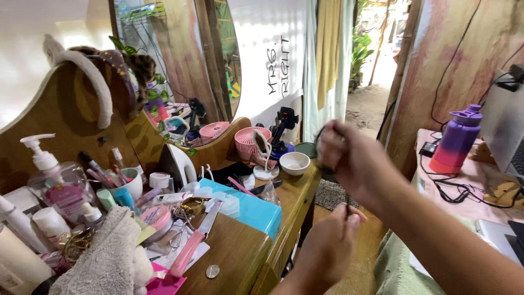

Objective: The person organizes items on a cluttered vanity and bed. They close a laptop, wipe a handbag with a towel, handle a hair tie, and move various toiletries and a small box. The person also tears off a sheet of toilet paper and wipes a small bottle before placing it back on the vanity.

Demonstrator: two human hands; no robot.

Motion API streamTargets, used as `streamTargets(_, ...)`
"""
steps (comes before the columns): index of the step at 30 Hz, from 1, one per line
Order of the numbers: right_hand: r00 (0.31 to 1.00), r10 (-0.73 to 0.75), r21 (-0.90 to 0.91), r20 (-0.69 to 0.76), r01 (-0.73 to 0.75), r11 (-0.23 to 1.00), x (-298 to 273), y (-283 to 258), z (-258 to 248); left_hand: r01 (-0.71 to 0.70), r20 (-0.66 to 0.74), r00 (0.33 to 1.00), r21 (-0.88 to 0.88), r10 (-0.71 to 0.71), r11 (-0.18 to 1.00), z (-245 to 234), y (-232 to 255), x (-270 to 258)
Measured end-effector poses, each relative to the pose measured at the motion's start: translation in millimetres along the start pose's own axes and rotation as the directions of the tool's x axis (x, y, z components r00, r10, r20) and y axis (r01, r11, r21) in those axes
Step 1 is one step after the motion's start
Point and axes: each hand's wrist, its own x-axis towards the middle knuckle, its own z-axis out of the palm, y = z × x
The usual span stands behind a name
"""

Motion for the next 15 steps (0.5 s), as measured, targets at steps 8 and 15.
streamTargets(8, 0.969, 0.245, -0.686, 0.013, -0.169, 0.707, -33.1, 23.6, -7.5, -0.027, 0.011, 1.0, 0.433, 0.025, 0.901, -117.7, 43.6, 45.3)
streamTargets(15, 0.897, 0.418, -0.259, 0.142, -0.374, 0.891, -34.9, 15.9, 3.0, -0.281, -0.109, 0.957, -0.136, 0.268, 0.95, -128.5, 46.4, 51.9)
